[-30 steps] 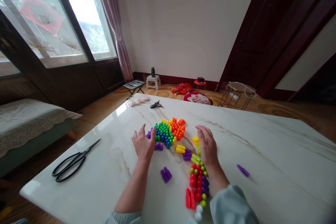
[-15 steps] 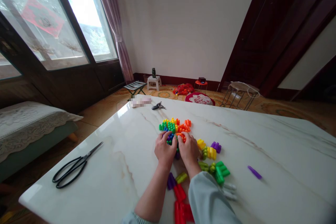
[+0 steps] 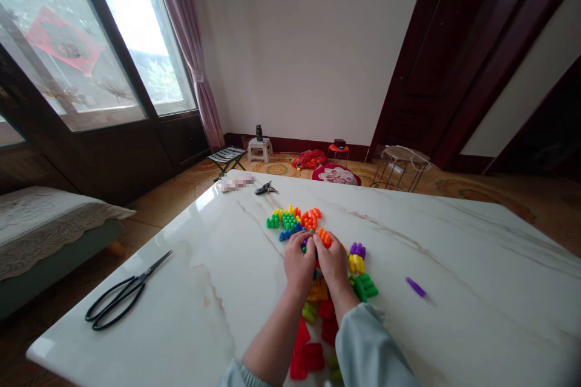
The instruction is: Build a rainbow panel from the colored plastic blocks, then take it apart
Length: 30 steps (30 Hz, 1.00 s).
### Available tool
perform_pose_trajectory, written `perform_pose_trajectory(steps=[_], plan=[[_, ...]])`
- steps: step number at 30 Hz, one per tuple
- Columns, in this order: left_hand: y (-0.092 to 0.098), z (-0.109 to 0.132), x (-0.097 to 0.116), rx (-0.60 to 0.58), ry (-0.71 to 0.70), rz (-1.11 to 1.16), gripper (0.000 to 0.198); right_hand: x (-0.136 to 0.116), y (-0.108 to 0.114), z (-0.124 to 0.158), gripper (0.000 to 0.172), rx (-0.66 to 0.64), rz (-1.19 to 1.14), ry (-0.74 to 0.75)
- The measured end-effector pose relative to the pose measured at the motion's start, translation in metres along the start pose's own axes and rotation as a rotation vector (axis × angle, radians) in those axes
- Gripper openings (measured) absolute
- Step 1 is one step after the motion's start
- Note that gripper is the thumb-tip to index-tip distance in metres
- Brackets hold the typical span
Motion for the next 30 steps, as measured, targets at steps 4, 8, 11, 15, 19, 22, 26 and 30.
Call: perform_pose_trajectory(steps=[4, 8, 11, 15, 19, 22, 26, 30], plan=[[-0.01, 0.011, 0.019, -0.08, -0.102, 0.101, 0.02, -0.008, 0.023, 0.011, 0.037, -0.011, -0.078, 0.083], [-0.012, 0.015, 0.042, -0.227, -0.22, 0.116, 0.025, -0.012, 0.041, 0.015, 0.04, -0.084, -0.016, 0.212], [-0.002, 0.009, 0.055, -0.318, -0.28, 0.09, 0.028, -0.015, 0.051, 0.015, 0.038, -0.188, 0.094, 0.309], [0.036, -0.031, 0.043, -0.117, -0.324, -0.108, 0.024, -0.018, 0.053, -0.012, 0.032, -0.203, 0.272, 0.356], [0.057, -0.09, -0.006, 0.102, -0.167, -0.422, 0.053, -0.019, 0.02, -0.082, 0.04, -0.082, 0.224, 0.335], [0.037, -0.118, -0.05, -0.079, 0.041, -0.48, 0.059, -0.008, -0.037, -0.125, 0.052, -0.188, 0.246, 0.247], [0.005, -0.118, -0.062, -0.228, -0.019, -0.342, 0.045, -0.003, -0.096, -0.123, 0.039, -0.313, 0.285, 0.288], [-0.007, -0.107, -0.057, -0.14, -0.044, -0.162, 0.028, -0.007, -0.106, -0.094, 0.036, -0.223, 0.314, 0.278]])
Point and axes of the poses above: each hand's wrist, its own z-axis away from the middle knuckle, its own y-axis out of the back of the hand, x = y × z, the point moved 7 cm from there along -z, towards the middle knuckle, and after that the axes turned 10 degrees about z, right-handed, at the moved point
